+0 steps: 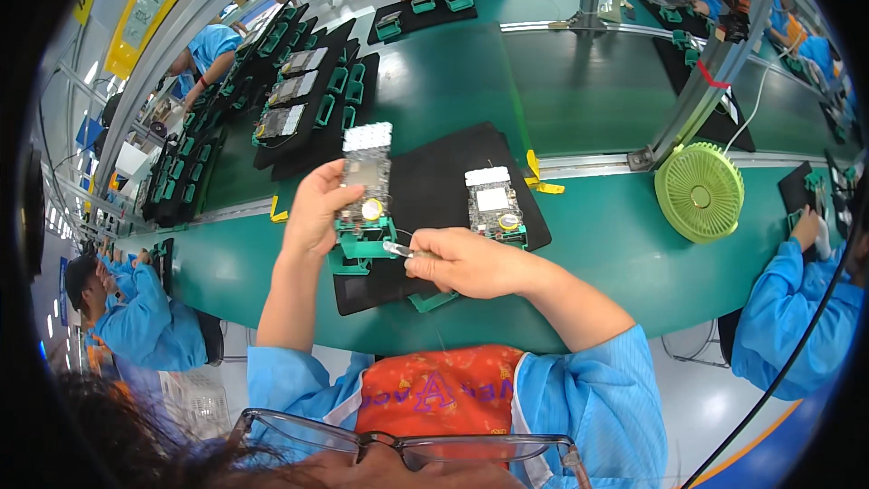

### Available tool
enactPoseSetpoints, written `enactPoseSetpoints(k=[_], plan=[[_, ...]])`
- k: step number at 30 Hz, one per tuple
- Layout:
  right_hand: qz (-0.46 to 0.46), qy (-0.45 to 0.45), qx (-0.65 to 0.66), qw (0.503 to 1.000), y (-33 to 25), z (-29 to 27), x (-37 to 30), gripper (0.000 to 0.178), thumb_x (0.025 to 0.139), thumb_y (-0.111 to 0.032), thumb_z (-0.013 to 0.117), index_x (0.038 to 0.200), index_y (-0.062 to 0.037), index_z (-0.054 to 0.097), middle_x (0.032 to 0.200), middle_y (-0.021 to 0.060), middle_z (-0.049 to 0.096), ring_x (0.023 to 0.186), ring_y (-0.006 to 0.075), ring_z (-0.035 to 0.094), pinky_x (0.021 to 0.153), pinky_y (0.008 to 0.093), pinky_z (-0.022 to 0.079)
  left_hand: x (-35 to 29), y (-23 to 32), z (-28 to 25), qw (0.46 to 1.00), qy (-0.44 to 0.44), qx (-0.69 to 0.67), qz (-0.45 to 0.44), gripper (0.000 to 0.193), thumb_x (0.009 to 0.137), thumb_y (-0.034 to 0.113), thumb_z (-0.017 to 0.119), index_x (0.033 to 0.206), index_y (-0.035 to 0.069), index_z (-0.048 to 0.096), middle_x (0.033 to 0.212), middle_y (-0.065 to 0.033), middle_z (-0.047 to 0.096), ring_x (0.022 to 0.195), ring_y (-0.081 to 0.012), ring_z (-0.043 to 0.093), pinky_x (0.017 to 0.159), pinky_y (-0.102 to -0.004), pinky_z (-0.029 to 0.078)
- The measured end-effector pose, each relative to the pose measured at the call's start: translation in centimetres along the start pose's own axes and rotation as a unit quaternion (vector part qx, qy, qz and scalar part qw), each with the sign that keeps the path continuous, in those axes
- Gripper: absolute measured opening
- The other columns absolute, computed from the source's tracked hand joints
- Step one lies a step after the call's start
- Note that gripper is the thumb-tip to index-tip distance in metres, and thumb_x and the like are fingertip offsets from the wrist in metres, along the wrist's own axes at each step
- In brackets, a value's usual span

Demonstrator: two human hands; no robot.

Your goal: The person peels protective films from circuit boards using tweezers, attaches keypad components onto the boards by hand, and places trays of assembled boards onto a conveyor belt.

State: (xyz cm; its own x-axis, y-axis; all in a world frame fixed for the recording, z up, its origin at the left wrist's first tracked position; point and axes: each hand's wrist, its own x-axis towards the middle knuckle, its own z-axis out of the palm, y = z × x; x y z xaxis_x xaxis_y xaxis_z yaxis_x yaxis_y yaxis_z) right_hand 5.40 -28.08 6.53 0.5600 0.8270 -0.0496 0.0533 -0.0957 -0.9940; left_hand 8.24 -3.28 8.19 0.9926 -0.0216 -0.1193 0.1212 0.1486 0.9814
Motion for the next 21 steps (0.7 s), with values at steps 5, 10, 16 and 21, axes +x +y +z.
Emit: enactPoseSetpoints(k=[5, 10, 16, 21], plan=[[0.031, 0.066, 0.32, 0.945, 0.3, 1.6, 1.1, 0.012, 0.095, -0.012, 0.059, 0.098, -0.0066, 0.048, 0.108, 0.0138, 0.06, 0.069, 0.0075, 0.053, 0.048, 0.0192, 0.033, -2.8, 1.5, 0.3, 0.998, 0.003, -0.021, 0.062, 0.03, 0.085, -0.008, 0.057, 0.115, -0.008, 0.051, 0.107, -0.0151, 0.064, 0.094, -0.0174, 0.065, 0.082, -0.0315, 0.055], [-0.084, 0.225, 0.39, 0.889, 0.8, 2.0, 1.9, 0.012, 0.094, -0.005, 0.058, 0.094, -0.0084, 0.046, 0.111, 0.0183, 0.059, 0.071, 0.0089, 0.056, 0.047, 0.0179, 0.033, -5.1, -0.3, 2.0, 0.994, 0.002, -0.025, 0.103, 0.023, 0.089, -0.005, 0.054, 0.112, -0.006, 0.053, 0.105, -0.0129, 0.065, 0.094, -0.0138, 0.063, 0.085, -0.0291, 0.052], [-0.173, 0.297, 0.341, 0.875, 0.1, 0.4, 1.3, 0.008, 0.097, -0.008, 0.054, 0.102, -0.009, 0.047, 0.101, 0.0144, 0.063, 0.071, 0.0083, 0.057, 0.046, 0.0168, 0.033, -5.9, -1.9, 3.6, 0.992, -0.008, -0.02, 0.121, 0.02, 0.09, -0.006, 0.055, 0.11, -0.005, 0.055, 0.104, -0.0107, 0.065, 0.093, -0.0118, 0.062, 0.085, -0.0272, 0.05], [-0.182, 0.409, 0.061, 0.892, 1.4, -1.3, 1.5, 0.006, 0.095, -0.009, 0.054, 0.1, -0.0053, 0.056, 0.089, 0.0024, 0.065, 0.065, 0.0028, 0.046, 0.055, 0.0202, 0.038, -4.9, -1.1, 3.6, 0.982, -0.002, -0.115, 0.148, 0.019, 0.09, -0.006, 0.054, 0.108, -0.004, 0.057, 0.101, -0.0105, 0.067, 0.09, -0.0122, 0.063, 0.083, -0.0271, 0.052]])
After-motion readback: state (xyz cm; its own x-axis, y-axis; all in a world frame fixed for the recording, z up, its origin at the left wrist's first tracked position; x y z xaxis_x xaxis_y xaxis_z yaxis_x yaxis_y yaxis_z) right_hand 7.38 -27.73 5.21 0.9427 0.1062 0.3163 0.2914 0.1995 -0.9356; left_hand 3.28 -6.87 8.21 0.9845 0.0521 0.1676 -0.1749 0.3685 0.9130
